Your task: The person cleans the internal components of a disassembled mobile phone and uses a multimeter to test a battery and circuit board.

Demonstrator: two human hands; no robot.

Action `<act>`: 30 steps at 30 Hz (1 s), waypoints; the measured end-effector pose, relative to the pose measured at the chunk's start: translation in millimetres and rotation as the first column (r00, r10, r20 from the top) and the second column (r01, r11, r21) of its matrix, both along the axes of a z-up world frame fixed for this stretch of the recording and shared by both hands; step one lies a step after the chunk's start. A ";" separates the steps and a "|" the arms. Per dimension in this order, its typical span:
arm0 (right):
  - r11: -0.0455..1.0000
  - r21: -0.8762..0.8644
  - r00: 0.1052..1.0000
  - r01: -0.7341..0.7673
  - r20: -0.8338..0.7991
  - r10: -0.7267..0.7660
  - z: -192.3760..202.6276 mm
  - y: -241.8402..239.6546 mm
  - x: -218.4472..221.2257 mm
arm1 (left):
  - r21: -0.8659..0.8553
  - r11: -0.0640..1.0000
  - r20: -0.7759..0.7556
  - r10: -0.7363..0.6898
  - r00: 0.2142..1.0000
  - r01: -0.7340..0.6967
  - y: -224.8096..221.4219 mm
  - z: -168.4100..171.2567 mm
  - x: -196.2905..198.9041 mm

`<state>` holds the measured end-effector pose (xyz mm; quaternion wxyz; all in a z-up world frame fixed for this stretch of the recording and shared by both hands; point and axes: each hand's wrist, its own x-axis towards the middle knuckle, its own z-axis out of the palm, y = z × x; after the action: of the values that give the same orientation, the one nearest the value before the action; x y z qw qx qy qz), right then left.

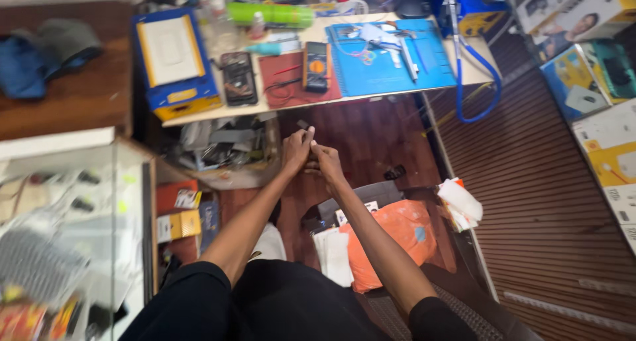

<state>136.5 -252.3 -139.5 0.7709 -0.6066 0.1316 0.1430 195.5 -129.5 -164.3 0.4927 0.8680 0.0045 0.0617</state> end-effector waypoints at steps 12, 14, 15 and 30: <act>0.757 -0.586 0.948 0.290 0.283 -0.143 -53.6 -66.2 200.2 | 0.415 0.910 -0.045 0.021 0.999 0.000 -27.1 -40.5 254.5; 0.607 -0.649 0.860 0.458 0.496 -0.119 -81.0 -62.2 230.5 | 0.428 0.894 -0.212 -0.045 0.976 0.134 -25.4 -31.5 269.9; 0.514 -0.695 0.834 0.504 0.545 -0.081 -88.4 -61.9 242.9 | 0.428 0.882 -0.295 -0.073 0.953 0.200 -23.9 -27.9 274.0; 0.773 -0.596 0.961 0.218 0.270 -0.063 -36.2 -69.2 277.2 | -0.434 0.901 -0.467 -0.227 0.855 0.002 -16.3 -62.2 314.5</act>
<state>413.8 -321.5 -175.8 0.5472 -0.8268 0.1245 -0.0394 510.0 -145.9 -226.5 0.6513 0.7257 0.0939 -0.2008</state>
